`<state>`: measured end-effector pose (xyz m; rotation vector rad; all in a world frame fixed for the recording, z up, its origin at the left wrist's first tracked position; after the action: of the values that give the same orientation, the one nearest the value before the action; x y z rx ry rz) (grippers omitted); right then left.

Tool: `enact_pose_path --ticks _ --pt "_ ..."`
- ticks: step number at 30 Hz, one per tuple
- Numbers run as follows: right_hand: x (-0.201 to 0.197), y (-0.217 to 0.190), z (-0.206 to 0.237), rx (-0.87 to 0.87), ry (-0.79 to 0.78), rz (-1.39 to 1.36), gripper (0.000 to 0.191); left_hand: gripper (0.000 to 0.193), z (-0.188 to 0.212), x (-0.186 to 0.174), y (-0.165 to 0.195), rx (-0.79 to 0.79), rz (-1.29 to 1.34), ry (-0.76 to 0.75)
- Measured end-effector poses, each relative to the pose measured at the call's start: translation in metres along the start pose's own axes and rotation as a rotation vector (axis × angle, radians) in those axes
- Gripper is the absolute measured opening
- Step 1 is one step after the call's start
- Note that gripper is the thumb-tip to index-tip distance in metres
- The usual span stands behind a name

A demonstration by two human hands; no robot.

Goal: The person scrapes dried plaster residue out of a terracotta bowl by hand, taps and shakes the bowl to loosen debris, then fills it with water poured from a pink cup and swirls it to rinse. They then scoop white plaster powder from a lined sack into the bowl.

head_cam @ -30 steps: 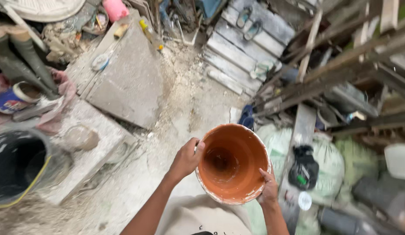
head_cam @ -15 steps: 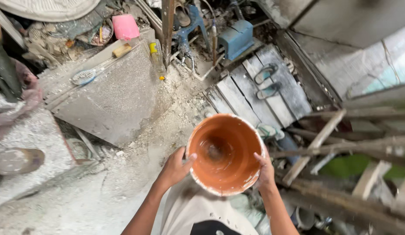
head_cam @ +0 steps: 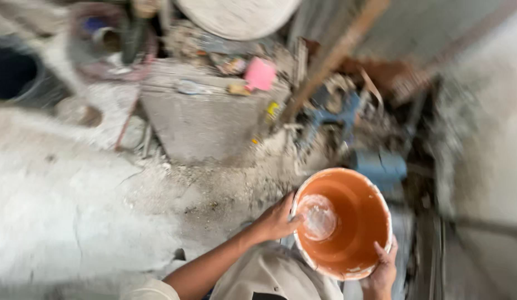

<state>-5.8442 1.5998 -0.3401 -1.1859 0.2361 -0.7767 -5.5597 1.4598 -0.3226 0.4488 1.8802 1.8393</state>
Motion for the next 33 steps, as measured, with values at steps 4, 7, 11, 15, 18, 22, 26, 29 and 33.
enact_pose_path --ticks 4,7,11,15,18,22,26,29,33 --pt "0.022 -0.023 -0.140 0.104 -0.329 0.140 0.055 0.073 -0.022 0.028 0.008 -0.129 0.040 0.367" --pt "0.050 -0.047 -0.211 0.231 -0.563 0.285 0.053 0.077 -0.006 0.075 0.039 -0.208 0.065 0.680" --pt "0.115 -0.059 -0.229 0.323 -0.833 0.536 0.051 0.087 0.039 0.132 0.083 -0.573 0.341 0.898" --pt "0.185 -0.033 -0.176 0.399 -1.054 0.613 0.050 0.095 0.098 0.151 0.103 -0.669 0.481 1.062" --pt "0.221 -0.002 -0.127 0.481 -1.160 0.654 0.052 0.091 0.122 0.147 0.076 -0.679 0.622 1.266" --pt "0.254 0.044 -0.085 0.461 -1.294 0.707 0.058 0.088 0.140 0.135 0.002 -0.652 0.833 1.529" --pt "0.261 0.099 -0.076 0.505 -1.207 0.897 0.057 0.087 0.159 0.151 -0.066 -0.646 0.984 1.670" --pt "0.249 0.128 -0.091 0.655 -1.407 0.737 0.049 0.087 0.161 0.181 -0.098 -0.641 1.071 1.722" --pt "0.195 0.119 -0.143 -0.182 -1.714 1.839 0.044 0.075 0.152 0.202 -0.126 -0.505 1.121 1.815"
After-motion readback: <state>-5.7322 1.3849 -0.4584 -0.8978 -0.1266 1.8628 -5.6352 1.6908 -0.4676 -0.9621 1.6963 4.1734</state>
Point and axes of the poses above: each hand's wrist, its own z-axis away from the middle knuckle, its own x-axis out of the palm, y = z × x, the point moved 4 cm from there along -z, towards the middle knuckle, and after that the axes turned 10 degrees about z, right-handed, at the moved point
